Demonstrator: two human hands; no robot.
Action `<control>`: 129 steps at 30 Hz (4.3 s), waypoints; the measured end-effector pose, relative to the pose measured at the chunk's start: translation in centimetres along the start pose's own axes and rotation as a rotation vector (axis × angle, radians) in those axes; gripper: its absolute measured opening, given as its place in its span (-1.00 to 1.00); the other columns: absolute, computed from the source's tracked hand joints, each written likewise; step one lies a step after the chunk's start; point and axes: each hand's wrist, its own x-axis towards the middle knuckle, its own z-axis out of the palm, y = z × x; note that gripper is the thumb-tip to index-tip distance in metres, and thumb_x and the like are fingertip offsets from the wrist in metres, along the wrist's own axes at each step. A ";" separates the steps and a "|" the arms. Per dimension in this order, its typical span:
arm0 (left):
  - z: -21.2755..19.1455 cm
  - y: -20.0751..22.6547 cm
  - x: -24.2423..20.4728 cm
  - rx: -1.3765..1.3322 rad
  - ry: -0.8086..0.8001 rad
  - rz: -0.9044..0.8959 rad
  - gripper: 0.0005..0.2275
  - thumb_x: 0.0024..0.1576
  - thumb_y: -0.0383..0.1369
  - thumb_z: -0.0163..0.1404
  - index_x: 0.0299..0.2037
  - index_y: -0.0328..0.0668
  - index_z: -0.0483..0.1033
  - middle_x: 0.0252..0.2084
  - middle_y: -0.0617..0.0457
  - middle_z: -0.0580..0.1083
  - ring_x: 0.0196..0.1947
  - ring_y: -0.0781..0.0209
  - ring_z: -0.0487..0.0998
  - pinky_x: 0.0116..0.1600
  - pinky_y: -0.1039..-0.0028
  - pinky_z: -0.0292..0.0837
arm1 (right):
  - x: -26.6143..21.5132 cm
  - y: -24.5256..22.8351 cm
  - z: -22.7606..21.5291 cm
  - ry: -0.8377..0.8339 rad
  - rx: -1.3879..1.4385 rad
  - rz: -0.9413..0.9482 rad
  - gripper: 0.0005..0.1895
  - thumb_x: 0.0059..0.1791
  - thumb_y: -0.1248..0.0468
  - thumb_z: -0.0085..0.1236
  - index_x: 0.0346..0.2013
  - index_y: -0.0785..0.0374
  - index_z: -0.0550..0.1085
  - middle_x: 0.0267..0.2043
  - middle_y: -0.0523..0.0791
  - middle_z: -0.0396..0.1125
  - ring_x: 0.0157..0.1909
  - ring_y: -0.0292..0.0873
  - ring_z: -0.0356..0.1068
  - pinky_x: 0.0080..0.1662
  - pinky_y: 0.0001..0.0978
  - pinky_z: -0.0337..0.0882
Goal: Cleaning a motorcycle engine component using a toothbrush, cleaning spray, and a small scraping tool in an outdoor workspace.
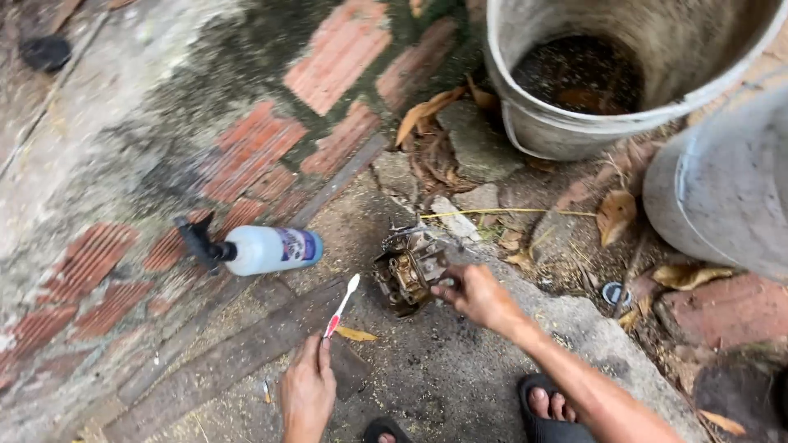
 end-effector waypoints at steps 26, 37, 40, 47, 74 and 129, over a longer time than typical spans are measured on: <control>10.2 1.3 -0.4 -0.154 -0.011 0.284 -0.52 0.34 -0.27 -0.12 0.46 -0.13 0.11 -0.19 -0.14 0.52 -0.64 0.27 0.49 -0.59 0.37 0.48 | 4.3 0.3 5.9 0.428 -0.415 -0.344 -0.34 0.04 -0.05 -0.14 0.39 0.12 0.18 0.25 0.14 0.30 -0.13 0.12 0.40 0.03 0.25 0.46; 7.4 3.5 -1.4 -0.184 -0.056 0.415 -0.39 0.27 -0.48 -0.07 0.54 -0.27 -0.03 -0.14 -0.32 0.50 -0.61 0.17 0.51 -0.42 0.17 0.54 | 3.6 1.1 6.1 0.478 -0.428 -0.156 -0.50 0.10 -0.03 -0.14 0.32 -0.02 0.30 -0.41 0.08 0.47 -0.67 -0.13 0.11 -0.55 -0.19 0.30; 7.9 3.6 -1.2 -0.156 0.057 0.396 -0.51 0.33 -0.39 -0.15 0.48 -0.25 0.11 -0.40 -0.14 0.51 -0.78 0.30 0.39 -0.78 0.43 0.33 | 4.3 2.5 5.7 0.439 -0.481 -0.213 -0.49 0.08 -0.05 -0.12 0.28 0.02 0.29 -0.64 -0.09 0.17 -0.72 -0.20 0.03 -0.64 -0.32 0.17; 8.4 4.0 -0.5 -0.175 0.075 0.390 -0.39 0.22 -0.39 0.02 0.50 -0.15 0.07 0.07 -0.50 0.45 -0.71 0.26 0.50 -0.67 0.42 0.44 | 4.5 2.8 5.5 0.490 -0.519 -0.233 -0.53 0.12 -0.02 -0.13 0.26 0.09 0.29 -0.63 -0.09 0.14 -0.70 -0.15 0.14 -0.63 -0.28 0.31; 9.8 5.1 -2.2 -0.199 0.034 0.370 -0.43 0.29 -0.36 -0.02 0.51 -0.22 0.08 -0.44 -0.03 0.48 -0.72 0.36 0.35 -0.62 0.46 0.32 | 4.4 4.1 7.3 0.521 -0.563 -0.342 -0.62 0.12 0.01 -0.15 0.09 0.19 0.19 -0.30 0.09 0.27 -0.83 -0.12 0.17 -0.72 -0.20 0.46; 12.2 5.1 -2.2 -0.846 0.479 0.243 -0.67 0.32 -0.31 -0.09 0.29 -0.03 0.44 -0.70 0.31 0.40 -0.84 0.52 0.18 -0.80 0.70 0.16 | 5.0 1.8 5.4 0.554 -0.328 -0.320 -0.59 0.07 -0.07 -0.08 -0.17 0.24 0.32 0.03 0.12 0.52 0.08 0.06 0.57 -0.09 -0.01 0.61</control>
